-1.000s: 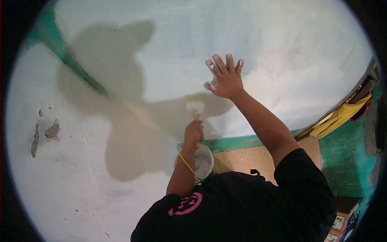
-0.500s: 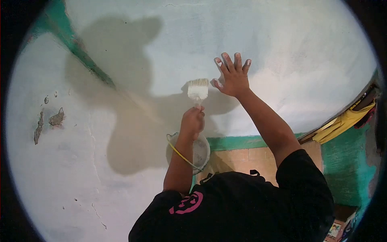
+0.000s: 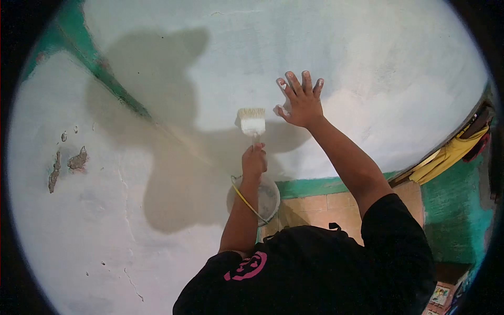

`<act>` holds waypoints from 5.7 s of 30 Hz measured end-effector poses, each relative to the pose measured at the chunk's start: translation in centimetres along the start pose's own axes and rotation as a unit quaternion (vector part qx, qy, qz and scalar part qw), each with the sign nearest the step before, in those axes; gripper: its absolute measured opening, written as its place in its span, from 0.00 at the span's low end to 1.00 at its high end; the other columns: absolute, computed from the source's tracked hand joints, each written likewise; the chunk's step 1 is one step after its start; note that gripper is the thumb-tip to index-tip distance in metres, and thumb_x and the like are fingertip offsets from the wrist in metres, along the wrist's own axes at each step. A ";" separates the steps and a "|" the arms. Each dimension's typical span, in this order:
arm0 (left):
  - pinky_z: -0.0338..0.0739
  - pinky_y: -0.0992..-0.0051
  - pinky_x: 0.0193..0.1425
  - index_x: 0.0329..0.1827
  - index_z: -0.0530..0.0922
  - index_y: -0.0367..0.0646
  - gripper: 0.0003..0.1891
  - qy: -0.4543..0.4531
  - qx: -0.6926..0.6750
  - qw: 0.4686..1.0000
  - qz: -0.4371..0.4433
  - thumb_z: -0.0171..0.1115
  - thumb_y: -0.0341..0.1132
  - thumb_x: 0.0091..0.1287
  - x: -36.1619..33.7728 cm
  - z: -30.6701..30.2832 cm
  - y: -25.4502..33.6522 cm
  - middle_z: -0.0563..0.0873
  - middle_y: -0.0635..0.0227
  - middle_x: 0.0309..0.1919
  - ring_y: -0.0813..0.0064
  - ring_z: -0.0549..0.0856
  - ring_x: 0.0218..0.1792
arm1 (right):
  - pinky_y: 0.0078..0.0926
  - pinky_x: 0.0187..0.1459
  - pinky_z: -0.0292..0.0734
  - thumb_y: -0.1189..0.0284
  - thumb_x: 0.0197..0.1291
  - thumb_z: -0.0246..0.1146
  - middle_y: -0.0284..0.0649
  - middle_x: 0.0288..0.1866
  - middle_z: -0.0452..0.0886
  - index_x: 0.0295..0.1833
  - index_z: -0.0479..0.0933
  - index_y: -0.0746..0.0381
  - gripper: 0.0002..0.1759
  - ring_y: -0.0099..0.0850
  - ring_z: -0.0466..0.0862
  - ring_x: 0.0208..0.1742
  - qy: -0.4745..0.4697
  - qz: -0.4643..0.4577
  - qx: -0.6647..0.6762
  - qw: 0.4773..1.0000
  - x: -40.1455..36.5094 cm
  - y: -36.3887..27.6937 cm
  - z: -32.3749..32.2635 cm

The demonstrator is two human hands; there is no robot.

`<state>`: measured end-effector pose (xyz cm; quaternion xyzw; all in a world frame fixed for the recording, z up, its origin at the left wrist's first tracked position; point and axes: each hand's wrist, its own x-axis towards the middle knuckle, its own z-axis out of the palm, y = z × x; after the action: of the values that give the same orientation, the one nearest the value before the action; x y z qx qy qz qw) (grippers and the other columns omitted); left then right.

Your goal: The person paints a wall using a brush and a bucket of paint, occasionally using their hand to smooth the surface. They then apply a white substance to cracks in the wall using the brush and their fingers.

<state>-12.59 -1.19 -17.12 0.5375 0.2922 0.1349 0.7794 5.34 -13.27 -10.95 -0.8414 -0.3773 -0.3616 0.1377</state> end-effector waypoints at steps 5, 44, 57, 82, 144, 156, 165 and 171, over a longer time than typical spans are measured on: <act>0.53 0.83 0.15 0.45 0.75 0.41 0.13 0.000 -0.017 0.998 -0.059 0.50 0.42 0.71 -0.4 -1.1 -1.9 0.67 0.80 0.20 0.88 0.60 0.14 | 0.76 0.64 0.37 0.44 0.55 0.54 0.30 0.78 0.41 0.74 0.49 0.39 0.42 0.48 0.36 0.76 -0.059 0.011 -0.018 0.998 0.0 -0.2 -0.8; 0.75 0.71 0.44 0.45 0.73 0.37 0.12 -0.026 0.018 0.992 0.125 0.57 0.28 0.59 7.2 -5.9 -15.8 0.78 0.61 0.38 0.69 0.78 0.38 | 0.23 0.23 0.76 0.68 0.44 0.74 0.39 0.31 0.81 0.46 0.74 0.67 0.25 0.24 0.79 0.25 -0.241 0.258 0.669 0.655 -22.1 -14.3 -1.9; 0.73 0.64 0.54 0.47 0.75 0.41 0.17 -0.291 0.662 0.641 0.256 0.62 0.35 0.55 -1.4 -5.6 -13.7 0.78 0.55 0.44 0.54 0.78 0.48 | 0.21 0.11 0.66 0.75 0.46 0.68 0.37 0.28 0.79 0.39 0.75 0.65 0.14 0.23 0.76 0.19 -0.332 0.447 0.674 0.485 -25.4 -12.3 2.6; 0.61 0.73 0.26 0.47 0.70 0.42 0.14 0.044 -0.129 0.970 -0.202 0.45 0.33 0.59 -8.8 -11.0 -21.5 0.65 0.75 0.19 0.78 0.63 0.18 | 0.34 0.26 0.74 0.66 0.55 0.62 0.41 0.22 0.75 0.40 0.75 0.66 0.14 0.37 0.79 0.22 -0.492 0.074 0.525 0.690 -37.4 -9.1 6.7; 0.68 0.64 0.48 0.32 0.69 0.48 0.06 0.101 -0.244 0.930 -0.257 0.53 0.39 0.59 -6.8 -9.9 -17.6 0.74 0.70 0.30 0.65 0.78 0.39 | 0.20 0.20 0.66 0.71 0.59 0.48 0.32 0.26 0.69 0.47 0.68 0.59 0.11 0.23 0.69 0.20 -0.214 0.574 0.609 0.503 -26.7 0.8 -1.1; 0.70 0.63 0.52 0.28 0.69 0.46 0.07 0.128 -0.254 0.931 -0.230 0.53 0.39 0.58 -8.3 -9.8 -15.8 0.74 0.69 0.29 0.66 0.76 0.37 | 0.16 0.24 0.65 0.67 0.68 0.52 0.27 0.25 0.68 0.48 0.71 0.62 0.11 0.16 0.65 0.22 -0.122 0.384 0.719 0.566 -13.8 -5.6 -1.6; 0.70 0.64 0.47 0.30 0.69 0.49 0.06 0.138 -0.308 0.924 -0.181 0.54 0.39 0.57 -11.5 -12.5 -15.9 0.76 0.70 0.30 0.63 0.79 0.39 | 0.17 0.23 0.66 0.67 0.68 0.53 0.29 0.28 0.72 0.49 0.71 0.62 0.11 0.16 0.69 0.22 -0.091 0.277 0.763 0.576 -5.3 -10.2 -1.8; 0.72 0.64 0.45 0.32 0.69 0.48 0.06 0.189 -0.336 0.905 -0.180 0.56 0.38 0.57 -13.4 -14.4 -16.8 0.76 0.69 0.30 0.64 0.79 0.36 | 0.21 0.20 0.65 0.66 0.68 0.52 0.31 0.29 0.70 0.41 0.68 0.60 0.08 0.19 0.66 0.18 -0.233 0.420 0.676 0.560 -12.0 -10.8 4.2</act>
<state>-33.58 -3.77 -31.98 0.1463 0.4635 0.1815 0.8549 -5.97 -10.29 -22.89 -0.6204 -0.1344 0.3064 0.7093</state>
